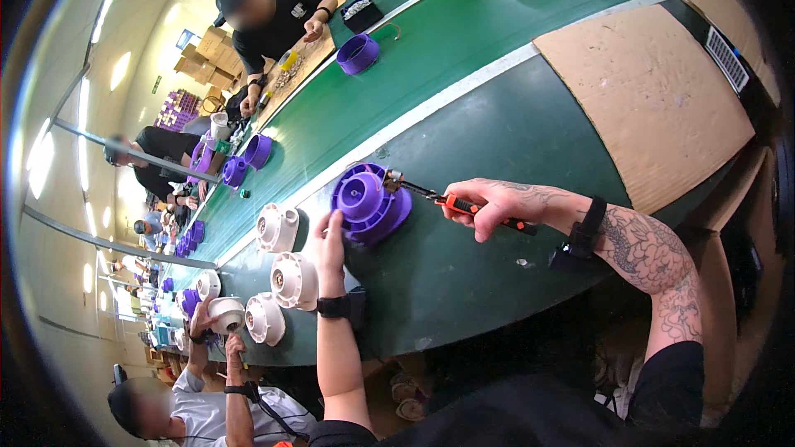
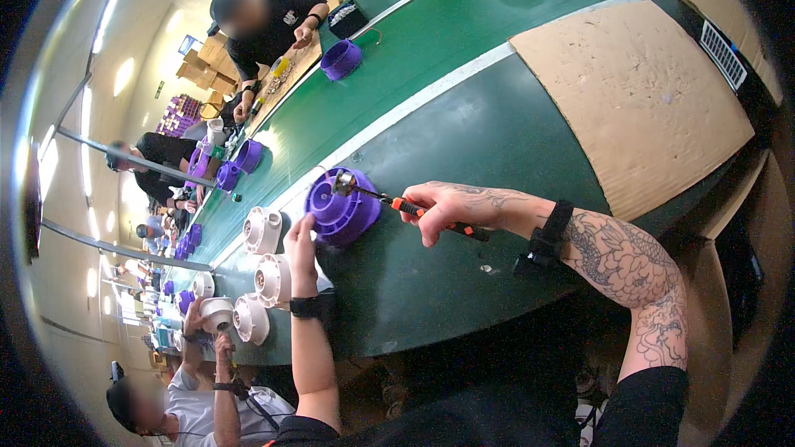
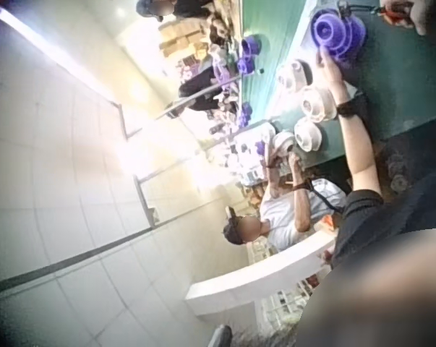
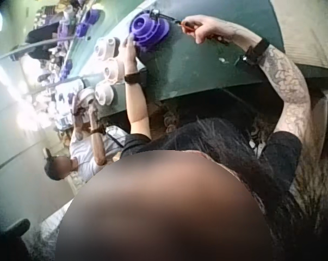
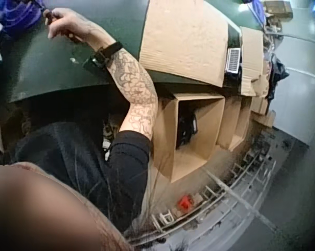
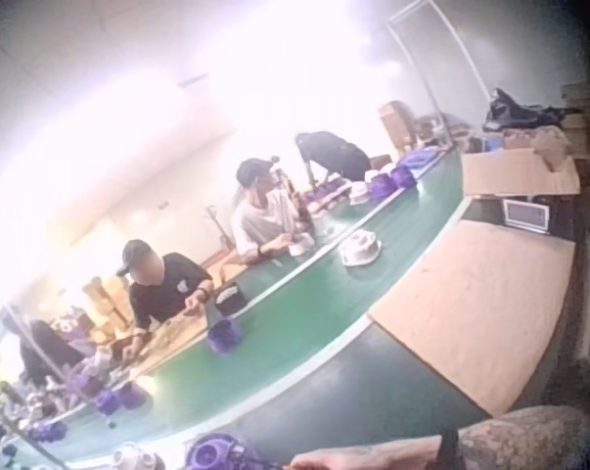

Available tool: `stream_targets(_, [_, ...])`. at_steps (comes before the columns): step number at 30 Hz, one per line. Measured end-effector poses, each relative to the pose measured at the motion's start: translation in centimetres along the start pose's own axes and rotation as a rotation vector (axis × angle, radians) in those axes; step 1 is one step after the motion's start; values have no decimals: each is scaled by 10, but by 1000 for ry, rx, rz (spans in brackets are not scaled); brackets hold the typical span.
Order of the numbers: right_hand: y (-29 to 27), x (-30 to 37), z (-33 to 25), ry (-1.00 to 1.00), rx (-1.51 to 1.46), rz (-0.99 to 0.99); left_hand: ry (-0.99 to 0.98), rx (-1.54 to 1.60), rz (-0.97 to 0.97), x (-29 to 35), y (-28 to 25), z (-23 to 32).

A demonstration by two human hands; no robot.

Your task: Assembling plastic siren housing components on a manufacturing line using pliers.

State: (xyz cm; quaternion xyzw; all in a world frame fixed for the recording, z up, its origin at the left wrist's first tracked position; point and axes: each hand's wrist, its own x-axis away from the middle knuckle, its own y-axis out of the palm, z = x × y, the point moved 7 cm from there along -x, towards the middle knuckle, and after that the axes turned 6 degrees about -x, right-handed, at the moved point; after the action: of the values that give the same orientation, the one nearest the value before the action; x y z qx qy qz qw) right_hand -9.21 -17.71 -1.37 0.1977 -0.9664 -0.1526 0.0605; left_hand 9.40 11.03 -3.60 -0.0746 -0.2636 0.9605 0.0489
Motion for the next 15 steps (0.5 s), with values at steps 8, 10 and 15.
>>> stream_targets(8, [-3,-5,10,16,-37,14,-225,545,-401,27,35,8])
stream_targets(10, [-3,-2,7,9,-30,13,-8,595,-462,37,50,29])
stream_targets(15, [2,-2,3,49,-39,0,151,429,-635,64,81,54])
